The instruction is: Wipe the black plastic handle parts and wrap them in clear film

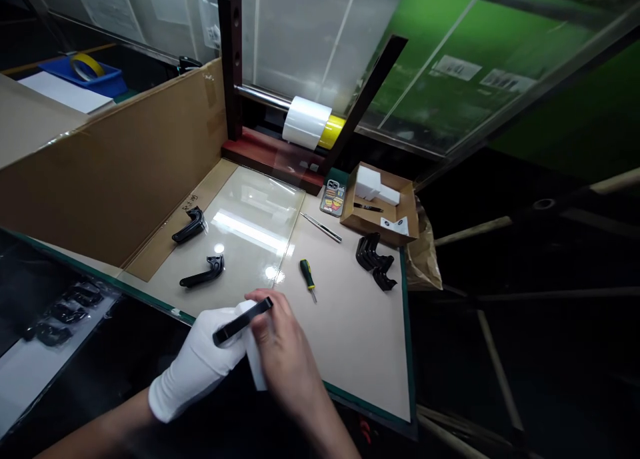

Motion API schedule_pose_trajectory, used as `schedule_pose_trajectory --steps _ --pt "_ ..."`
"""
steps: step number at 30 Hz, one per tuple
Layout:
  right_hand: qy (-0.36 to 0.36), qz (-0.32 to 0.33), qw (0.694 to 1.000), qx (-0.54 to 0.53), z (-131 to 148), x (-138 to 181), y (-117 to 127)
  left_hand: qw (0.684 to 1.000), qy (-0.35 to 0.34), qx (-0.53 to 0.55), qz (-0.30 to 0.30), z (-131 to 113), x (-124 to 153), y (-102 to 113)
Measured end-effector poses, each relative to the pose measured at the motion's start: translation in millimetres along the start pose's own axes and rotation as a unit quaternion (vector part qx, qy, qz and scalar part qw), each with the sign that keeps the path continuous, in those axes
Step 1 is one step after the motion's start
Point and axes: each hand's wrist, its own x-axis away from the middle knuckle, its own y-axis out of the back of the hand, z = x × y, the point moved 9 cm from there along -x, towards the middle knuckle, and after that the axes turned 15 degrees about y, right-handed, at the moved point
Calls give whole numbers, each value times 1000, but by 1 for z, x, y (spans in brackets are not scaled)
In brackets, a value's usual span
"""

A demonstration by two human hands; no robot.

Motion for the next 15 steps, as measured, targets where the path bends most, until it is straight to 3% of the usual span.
schedule_pose_trajectory --steps 2,4,8,10,12,15 --pt "17 -13 1000 0 7 -5 -9 1000 -26 11 9 -4 2 -3" --pt "26 -44 999 -4 1 -15 -3 999 -33 -2 5 -4 4 -2" --pt "-99 -143 984 33 -48 -24 42 998 -13 -66 -10 5 8 0" --pt "-142 -201 967 65 -57 -14 64 997 13 -74 -18 12 7 2" --pt "-54 -215 972 83 -34 -10 69 997 29 -65 -35 18 4 5" --pt "143 -60 981 114 18 -7 27 1000 16 -2 -11 19 0 2"
